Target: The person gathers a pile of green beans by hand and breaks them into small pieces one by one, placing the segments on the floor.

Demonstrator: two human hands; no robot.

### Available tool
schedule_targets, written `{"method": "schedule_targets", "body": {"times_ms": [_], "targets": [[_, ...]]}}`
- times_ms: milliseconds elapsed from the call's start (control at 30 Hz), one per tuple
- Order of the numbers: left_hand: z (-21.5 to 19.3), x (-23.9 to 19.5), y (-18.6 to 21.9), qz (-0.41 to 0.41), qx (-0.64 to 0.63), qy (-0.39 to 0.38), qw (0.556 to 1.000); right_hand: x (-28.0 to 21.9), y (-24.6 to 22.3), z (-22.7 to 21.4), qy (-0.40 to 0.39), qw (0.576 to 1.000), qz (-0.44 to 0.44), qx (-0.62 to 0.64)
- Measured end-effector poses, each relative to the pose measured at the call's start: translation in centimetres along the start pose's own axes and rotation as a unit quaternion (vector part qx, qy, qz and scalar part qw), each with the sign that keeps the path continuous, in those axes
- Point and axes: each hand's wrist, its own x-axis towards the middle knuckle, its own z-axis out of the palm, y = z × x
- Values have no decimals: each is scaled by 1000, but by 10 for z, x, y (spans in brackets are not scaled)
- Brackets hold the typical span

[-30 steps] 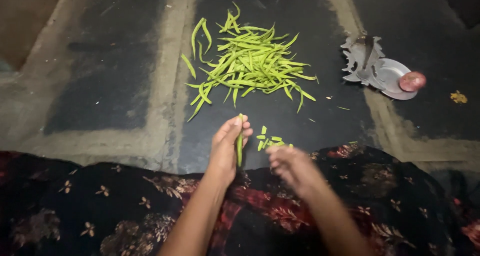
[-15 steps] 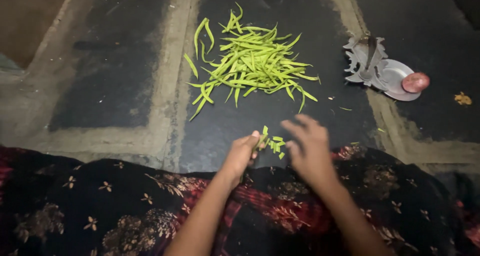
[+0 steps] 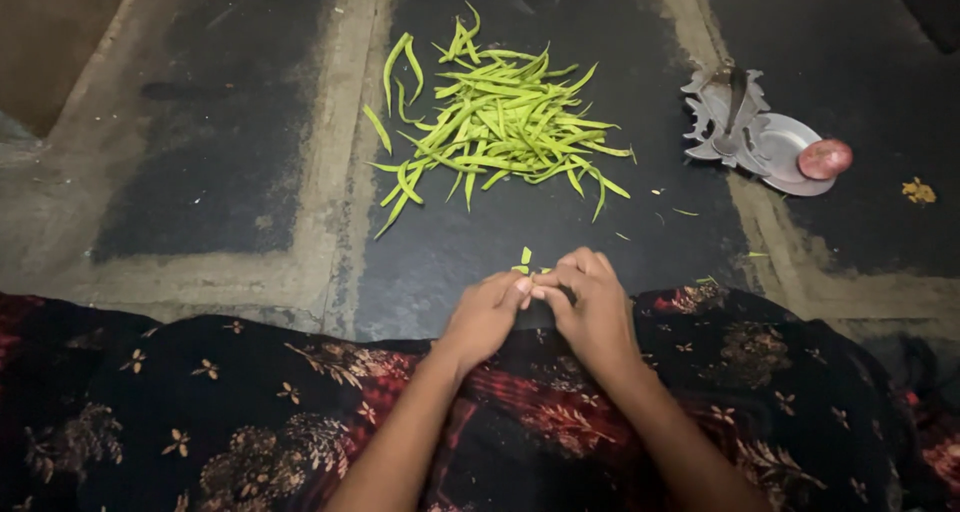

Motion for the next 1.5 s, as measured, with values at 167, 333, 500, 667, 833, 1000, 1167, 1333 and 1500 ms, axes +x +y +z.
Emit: {"method": "schedule_targets", "body": {"times_ms": [167,333,500,667,833,1000,1167,1333,1500], "targets": [[-1,5,1,-42,-141,-75,986,-4,7,1,3,986,135,102],[-8,-4,21,-177,-294,-139,929,-10,13,1,22,948,175,266],[-14,0,39,-197,-316,-142,917,-14,14,11,22,884,279,376],[-9,1,35,-213,-315,-131,916,-23,37,27,6,739,344,579],[-9,-3,28,-206,-281,-125,929,-10,73,13,58,734,348,580],[-11,0,28,-250,-310,-120,909,-9,56,2,-19,938,331,105],[-12,-3,30,-273,-284,-121,911,-6,36,4,-10,956,283,77],[-9,-1,28,-274,-248,-117,922,-8,8,1,6,987,119,104],[-5,1,18,-264,-248,-111,925,-3,-3,2,5,993,102,62]]}}
